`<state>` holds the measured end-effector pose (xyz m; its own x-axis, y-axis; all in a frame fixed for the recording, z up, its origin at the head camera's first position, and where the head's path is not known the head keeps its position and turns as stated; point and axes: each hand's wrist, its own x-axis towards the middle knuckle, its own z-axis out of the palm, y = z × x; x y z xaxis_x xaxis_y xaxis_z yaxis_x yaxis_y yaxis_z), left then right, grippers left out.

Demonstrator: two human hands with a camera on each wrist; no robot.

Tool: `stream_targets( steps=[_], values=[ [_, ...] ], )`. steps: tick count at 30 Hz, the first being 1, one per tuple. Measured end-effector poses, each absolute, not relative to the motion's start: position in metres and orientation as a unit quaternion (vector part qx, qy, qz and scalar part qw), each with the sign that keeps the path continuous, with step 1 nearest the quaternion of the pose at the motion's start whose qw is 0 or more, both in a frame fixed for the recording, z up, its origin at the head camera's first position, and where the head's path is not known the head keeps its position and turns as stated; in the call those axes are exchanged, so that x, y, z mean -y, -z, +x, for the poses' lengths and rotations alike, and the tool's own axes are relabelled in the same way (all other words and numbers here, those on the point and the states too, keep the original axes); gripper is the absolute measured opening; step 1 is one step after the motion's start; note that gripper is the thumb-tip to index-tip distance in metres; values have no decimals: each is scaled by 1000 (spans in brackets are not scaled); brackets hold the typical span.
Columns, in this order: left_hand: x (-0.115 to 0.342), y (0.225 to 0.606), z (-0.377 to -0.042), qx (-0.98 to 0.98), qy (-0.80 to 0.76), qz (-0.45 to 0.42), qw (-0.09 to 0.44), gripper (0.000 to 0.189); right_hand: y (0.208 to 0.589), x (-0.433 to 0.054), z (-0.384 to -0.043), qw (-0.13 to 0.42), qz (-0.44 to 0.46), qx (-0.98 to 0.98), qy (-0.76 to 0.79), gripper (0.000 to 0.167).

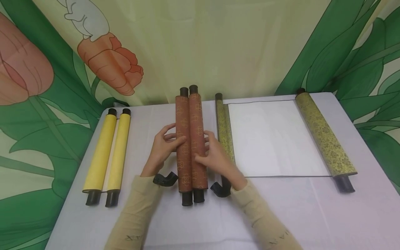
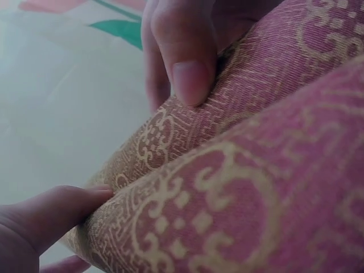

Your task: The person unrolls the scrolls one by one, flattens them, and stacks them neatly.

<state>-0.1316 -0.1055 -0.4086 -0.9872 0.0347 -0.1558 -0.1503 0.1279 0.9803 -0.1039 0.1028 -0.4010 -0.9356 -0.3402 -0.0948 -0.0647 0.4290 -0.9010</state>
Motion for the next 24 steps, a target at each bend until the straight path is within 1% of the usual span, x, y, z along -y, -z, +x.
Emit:
stream_targets(
  steps=[9, 19, 24],
  values=[
    [99, 412, -128, -736, -673, -32, 66, 68, 403, -111, -101, 128, -121, -840, 513, 83],
    [97, 416, -126, -728, -682, -5, 71, 69, 405, -122, -101, 152, -122, -809, 554, 83],
    [96, 415, -126, -722, -687, -8, 79, 69, 405, -127, -103, 158, -123, -797, 570, 83]
  ],
)
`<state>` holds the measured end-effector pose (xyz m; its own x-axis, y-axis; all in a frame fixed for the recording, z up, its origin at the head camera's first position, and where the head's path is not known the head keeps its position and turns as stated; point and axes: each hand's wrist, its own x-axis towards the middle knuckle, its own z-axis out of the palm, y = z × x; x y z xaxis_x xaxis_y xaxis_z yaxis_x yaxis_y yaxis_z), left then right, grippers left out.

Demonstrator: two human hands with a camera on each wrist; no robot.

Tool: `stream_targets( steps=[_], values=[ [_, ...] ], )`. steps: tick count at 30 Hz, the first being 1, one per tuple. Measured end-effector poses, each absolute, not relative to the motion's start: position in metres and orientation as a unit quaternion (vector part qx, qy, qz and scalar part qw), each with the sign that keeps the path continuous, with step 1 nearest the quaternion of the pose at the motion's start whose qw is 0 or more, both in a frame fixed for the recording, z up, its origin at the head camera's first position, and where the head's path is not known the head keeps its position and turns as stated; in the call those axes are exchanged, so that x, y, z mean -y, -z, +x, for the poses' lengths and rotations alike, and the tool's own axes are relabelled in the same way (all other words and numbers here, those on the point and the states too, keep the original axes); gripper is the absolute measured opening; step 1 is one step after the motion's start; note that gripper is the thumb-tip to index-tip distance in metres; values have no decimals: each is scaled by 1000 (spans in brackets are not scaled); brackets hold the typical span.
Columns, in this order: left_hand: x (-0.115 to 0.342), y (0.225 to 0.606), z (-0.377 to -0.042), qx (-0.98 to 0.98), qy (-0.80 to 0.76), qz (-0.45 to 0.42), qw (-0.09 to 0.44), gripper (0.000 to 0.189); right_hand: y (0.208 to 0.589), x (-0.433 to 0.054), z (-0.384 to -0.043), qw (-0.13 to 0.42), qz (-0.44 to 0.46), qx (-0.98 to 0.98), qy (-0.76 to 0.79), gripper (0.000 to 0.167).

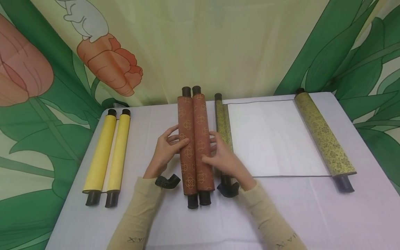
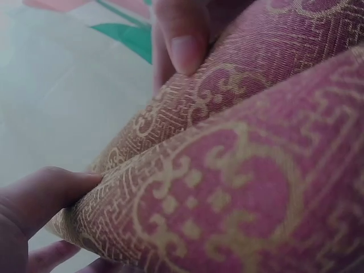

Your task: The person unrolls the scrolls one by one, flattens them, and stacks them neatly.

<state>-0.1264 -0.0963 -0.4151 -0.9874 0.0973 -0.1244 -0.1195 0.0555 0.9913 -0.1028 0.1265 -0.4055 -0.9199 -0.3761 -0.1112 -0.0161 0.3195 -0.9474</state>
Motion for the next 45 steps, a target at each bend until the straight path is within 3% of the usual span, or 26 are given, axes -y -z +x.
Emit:
stream_targets(
  steps=[17, 32, 37, 45],
  values=[
    [102, 423, -129, -710, -693, -49, 120, 66, 417, -133, -105, 206, -105, -779, 583, 95],
    [109, 425, -128, -690, -708, -66, 139, 61, 418, -138, -103, 230, -103, -769, 587, 91],
    [110, 427, -127, -690, -707, -67, 138, 60, 419, -133, -102, 215, -95, -789, 567, 91],
    [109, 427, -125, -689, -707, -53, 148, 58, 419, -117, -103, 169, -82, -823, 536, 115]
  ],
)
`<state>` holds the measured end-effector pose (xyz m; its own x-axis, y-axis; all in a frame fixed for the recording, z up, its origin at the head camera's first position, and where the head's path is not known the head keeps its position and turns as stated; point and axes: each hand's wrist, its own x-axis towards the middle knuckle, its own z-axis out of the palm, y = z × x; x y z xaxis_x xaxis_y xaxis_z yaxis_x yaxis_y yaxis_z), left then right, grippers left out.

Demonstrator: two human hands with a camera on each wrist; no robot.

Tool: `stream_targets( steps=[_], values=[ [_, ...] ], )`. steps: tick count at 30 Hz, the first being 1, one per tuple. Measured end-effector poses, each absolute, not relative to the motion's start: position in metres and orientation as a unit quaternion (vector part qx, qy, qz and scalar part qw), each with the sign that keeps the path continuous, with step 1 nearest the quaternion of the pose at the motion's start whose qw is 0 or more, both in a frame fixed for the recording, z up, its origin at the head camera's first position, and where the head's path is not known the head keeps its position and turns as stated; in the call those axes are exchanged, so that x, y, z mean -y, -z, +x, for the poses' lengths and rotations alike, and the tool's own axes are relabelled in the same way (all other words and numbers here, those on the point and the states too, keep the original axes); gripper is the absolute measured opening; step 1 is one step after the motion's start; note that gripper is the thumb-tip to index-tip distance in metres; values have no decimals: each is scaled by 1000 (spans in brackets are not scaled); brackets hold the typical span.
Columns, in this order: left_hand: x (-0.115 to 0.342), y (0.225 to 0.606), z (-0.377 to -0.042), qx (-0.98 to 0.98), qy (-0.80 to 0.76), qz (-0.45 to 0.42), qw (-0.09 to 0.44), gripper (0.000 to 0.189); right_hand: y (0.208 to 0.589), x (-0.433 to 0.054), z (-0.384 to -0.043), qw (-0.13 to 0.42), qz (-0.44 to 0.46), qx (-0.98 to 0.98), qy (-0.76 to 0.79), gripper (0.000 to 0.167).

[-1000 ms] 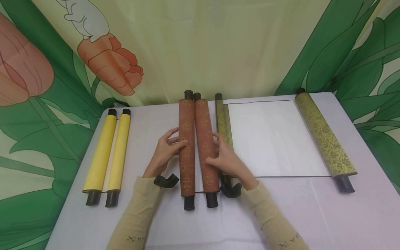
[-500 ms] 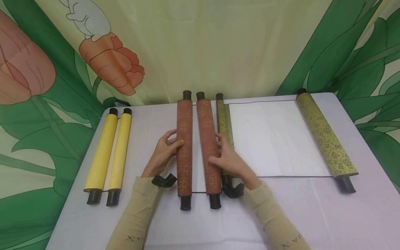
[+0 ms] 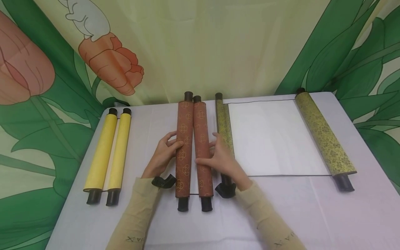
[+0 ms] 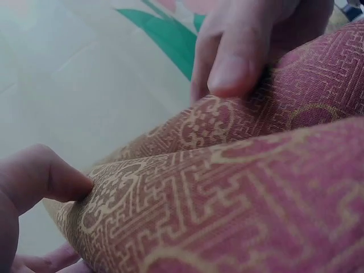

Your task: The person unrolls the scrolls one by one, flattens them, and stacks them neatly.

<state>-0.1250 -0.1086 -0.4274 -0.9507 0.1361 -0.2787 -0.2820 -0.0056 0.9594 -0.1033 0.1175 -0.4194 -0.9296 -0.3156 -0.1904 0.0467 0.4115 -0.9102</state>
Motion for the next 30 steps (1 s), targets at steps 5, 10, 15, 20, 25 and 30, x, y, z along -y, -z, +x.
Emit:
stream_targets(
  steps=[5, 10, 15, 20, 25, 30],
  values=[
    [109, 427, -124, -688, -709, -49, 149, 56, 420, -111, -102, 160, -84, -830, 527, 119],
    [110, 428, -122, -684, -714, -48, 145, 54, 421, -109, -101, 147, -92, -849, 500, 116],
    [113, 430, -122, -680, -719, -46, 138, 53, 416, -113, -99, 171, -93, -829, 524, 108],
    [116, 431, -123, -676, -722, -57, 140, 53, 413, -121, -99, 208, -77, -797, 562, 105],
    [118, 429, -122, -666, -728, -65, 147, 52, 416, -128, -100, 229, -68, -776, 584, 105],
    [119, 427, -120, -668, -726, -58, 150, 52, 415, -133, -100, 242, -75, -760, 599, 106]
  ],
)
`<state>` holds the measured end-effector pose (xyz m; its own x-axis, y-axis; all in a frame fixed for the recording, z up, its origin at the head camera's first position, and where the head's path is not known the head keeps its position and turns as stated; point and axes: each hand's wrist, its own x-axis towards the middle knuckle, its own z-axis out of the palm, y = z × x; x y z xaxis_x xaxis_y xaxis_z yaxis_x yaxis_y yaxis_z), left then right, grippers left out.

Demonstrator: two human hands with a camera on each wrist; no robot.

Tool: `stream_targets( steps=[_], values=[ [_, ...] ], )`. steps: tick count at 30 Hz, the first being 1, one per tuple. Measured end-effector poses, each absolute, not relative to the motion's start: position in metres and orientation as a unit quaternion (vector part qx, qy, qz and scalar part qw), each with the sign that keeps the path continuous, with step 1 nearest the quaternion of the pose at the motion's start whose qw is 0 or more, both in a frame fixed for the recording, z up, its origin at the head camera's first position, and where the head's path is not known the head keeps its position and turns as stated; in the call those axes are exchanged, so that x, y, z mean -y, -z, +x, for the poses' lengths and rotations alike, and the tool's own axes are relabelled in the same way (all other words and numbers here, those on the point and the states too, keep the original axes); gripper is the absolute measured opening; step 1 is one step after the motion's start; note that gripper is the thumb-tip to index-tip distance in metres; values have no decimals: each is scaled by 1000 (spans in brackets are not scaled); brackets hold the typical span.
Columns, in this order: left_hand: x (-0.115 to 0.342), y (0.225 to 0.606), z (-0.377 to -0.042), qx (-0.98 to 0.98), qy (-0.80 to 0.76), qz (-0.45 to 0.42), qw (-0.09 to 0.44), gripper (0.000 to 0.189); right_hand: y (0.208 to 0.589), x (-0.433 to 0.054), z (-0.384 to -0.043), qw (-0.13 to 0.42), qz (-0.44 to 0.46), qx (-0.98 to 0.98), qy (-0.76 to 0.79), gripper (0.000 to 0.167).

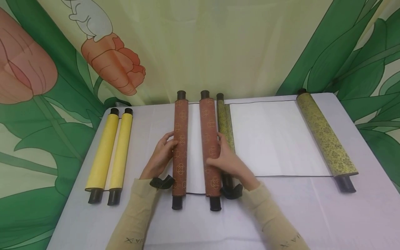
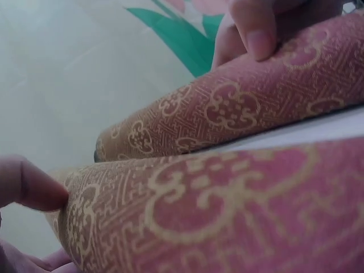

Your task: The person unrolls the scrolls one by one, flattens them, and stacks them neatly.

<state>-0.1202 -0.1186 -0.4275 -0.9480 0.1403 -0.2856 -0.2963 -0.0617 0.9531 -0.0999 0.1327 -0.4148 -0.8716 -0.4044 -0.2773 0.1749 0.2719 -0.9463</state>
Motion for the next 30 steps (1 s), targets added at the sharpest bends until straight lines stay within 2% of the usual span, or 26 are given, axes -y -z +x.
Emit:
stream_targets(
  steps=[3, 7, 10, 20, 25, 30],
  values=[
    [117, 427, -120, -674, -721, -53, 151, 56, 416, -134, -100, 240, -79, -757, 603, 105],
    [115, 426, -119, -690, -706, -40, 153, 74, 417, -132, -100, 234, -68, -751, 613, 101],
    [114, 424, -118, -703, -694, -36, 151, 81, 417, -128, -100, 228, -50, -747, 623, 101],
    [116, 419, -117, -711, -688, -46, 140, 65, 416, -128, -100, 224, -28, -757, 614, 98],
    [121, 419, -118, -681, -714, -58, 154, 55, 416, -131, -100, 223, -48, -744, 628, 94],
    [126, 421, -119, -653, -737, -61, 166, 52, 416, -137, -100, 228, -61, -722, 651, 91]
  ],
)
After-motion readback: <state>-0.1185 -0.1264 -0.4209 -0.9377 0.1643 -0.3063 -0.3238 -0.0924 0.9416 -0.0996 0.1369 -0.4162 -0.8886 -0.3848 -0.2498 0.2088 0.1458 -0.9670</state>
